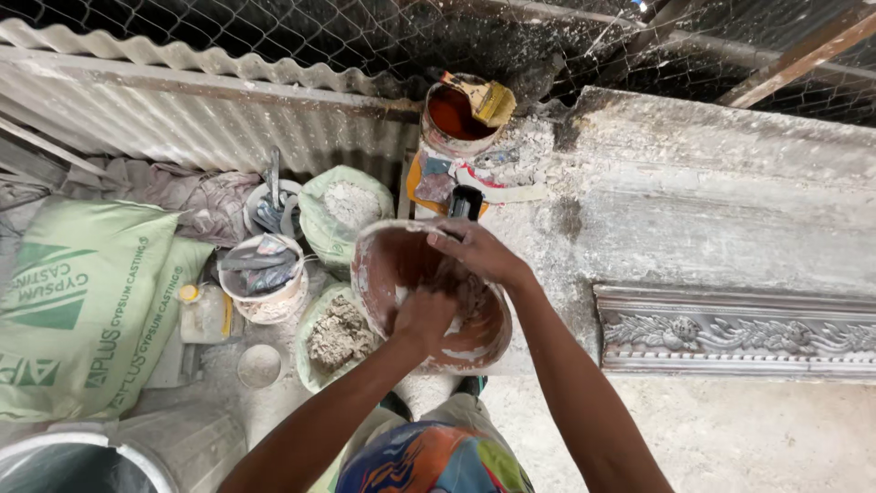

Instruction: The person handles ornate plaster molding pieces in a casting workshop. They pour liquid from a plastic jug into a bowl, mix plaster-like material by hand, scrape the inside of a terracotta bowl, then use a small scraper to remove residue from the detailed surface of the decorative moldings, and finally scrape residue into a small pink bowl.

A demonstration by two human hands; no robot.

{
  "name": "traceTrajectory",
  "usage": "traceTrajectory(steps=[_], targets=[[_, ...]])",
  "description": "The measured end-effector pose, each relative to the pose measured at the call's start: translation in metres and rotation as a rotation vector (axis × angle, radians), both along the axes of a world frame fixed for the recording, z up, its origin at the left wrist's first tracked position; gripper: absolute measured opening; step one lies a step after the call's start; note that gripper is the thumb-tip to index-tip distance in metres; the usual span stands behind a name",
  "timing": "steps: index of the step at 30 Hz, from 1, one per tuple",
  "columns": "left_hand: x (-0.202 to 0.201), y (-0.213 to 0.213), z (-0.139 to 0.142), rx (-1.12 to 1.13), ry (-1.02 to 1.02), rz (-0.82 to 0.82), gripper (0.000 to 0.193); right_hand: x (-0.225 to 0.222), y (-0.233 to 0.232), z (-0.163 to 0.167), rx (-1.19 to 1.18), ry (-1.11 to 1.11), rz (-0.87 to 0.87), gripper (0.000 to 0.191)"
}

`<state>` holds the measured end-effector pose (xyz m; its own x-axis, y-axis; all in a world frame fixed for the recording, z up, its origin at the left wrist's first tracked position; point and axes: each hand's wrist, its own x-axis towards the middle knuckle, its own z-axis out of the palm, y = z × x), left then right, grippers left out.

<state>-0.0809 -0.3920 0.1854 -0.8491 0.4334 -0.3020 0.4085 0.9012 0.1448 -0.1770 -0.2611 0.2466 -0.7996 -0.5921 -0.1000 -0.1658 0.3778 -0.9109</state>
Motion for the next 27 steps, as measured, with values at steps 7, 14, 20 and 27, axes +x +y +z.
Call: traceTrajectory(steps=[7, 14, 20, 27], targets=[[-0.007, -0.004, -0.007, -0.057, 0.009, -0.019, 0.013, -0.004, 0.005, 0.0, -0.051, -0.19, 0.027, 0.054], [-0.011, -0.007, -0.013, 0.164, 0.115, 0.051, 0.017, -0.008, 0.01, 0.004, 0.005, -0.254, -0.018, 0.055], [-0.018, -0.025, -0.012, -0.099, -0.038, 0.005, 0.018, -0.017, 0.007, -0.008, 0.135, -0.258, -0.064, 0.057], [-0.025, -0.045, 0.02, 0.485, -0.283, 0.411, 0.025, -0.013, 0.009, -0.009, 0.0, -0.142, -0.036, 0.068]])
